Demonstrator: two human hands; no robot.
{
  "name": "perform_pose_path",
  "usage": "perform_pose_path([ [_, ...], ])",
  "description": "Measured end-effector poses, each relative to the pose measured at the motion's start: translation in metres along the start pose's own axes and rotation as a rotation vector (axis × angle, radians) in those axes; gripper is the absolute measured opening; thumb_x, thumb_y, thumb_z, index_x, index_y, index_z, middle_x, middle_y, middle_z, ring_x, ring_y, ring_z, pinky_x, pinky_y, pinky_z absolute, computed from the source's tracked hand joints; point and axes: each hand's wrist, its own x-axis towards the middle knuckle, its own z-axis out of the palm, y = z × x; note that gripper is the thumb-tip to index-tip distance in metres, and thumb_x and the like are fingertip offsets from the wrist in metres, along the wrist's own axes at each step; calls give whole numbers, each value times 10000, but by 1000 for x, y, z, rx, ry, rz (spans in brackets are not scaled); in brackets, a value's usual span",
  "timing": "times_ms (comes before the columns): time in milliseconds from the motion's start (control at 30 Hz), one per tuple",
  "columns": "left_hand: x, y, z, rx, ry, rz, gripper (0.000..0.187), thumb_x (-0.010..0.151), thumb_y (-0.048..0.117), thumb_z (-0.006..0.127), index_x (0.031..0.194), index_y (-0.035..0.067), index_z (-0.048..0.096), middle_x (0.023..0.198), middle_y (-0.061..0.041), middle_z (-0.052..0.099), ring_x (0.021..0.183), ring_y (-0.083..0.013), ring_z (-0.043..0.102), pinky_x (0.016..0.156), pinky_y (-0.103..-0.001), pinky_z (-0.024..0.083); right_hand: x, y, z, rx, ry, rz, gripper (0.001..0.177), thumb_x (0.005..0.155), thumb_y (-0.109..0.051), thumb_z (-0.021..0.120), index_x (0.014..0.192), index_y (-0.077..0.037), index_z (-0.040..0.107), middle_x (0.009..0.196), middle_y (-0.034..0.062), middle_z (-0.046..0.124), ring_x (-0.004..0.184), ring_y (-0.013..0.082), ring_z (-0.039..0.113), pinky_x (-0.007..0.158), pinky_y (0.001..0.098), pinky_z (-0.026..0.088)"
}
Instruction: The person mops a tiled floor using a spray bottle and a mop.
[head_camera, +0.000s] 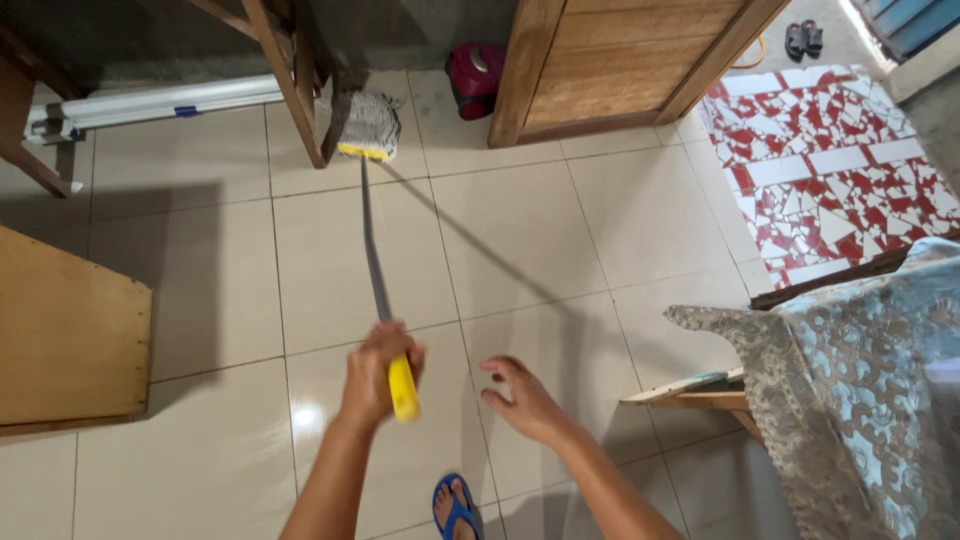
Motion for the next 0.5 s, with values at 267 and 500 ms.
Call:
perform_pose_path([
  [267, 45, -13, -11, -77, -50, -98, 209, 826, -1, 764, 708, 4, 592, 711, -153, 590, 666, -331, 617, 597, -394, 514, 1, -11, 11, -11, 15, -124, 452, 927, -215, 659, 1353, -117, 546, 1450, 56, 517, 1280, 251, 588, 974, 382, 531],
  [500, 28, -13, -7, -88, 26, -93, 186, 808, -21, 729, 716, 33, 576, 731, -136, 585, 706, -313, 640, 618, -393, 517, -1, 0, 1, -48, 15, -89, 434, 944, -221, 658, 1342, -97, 538, 1441, 66, 504, 1289, 261, 578, 990, 368, 540],
])
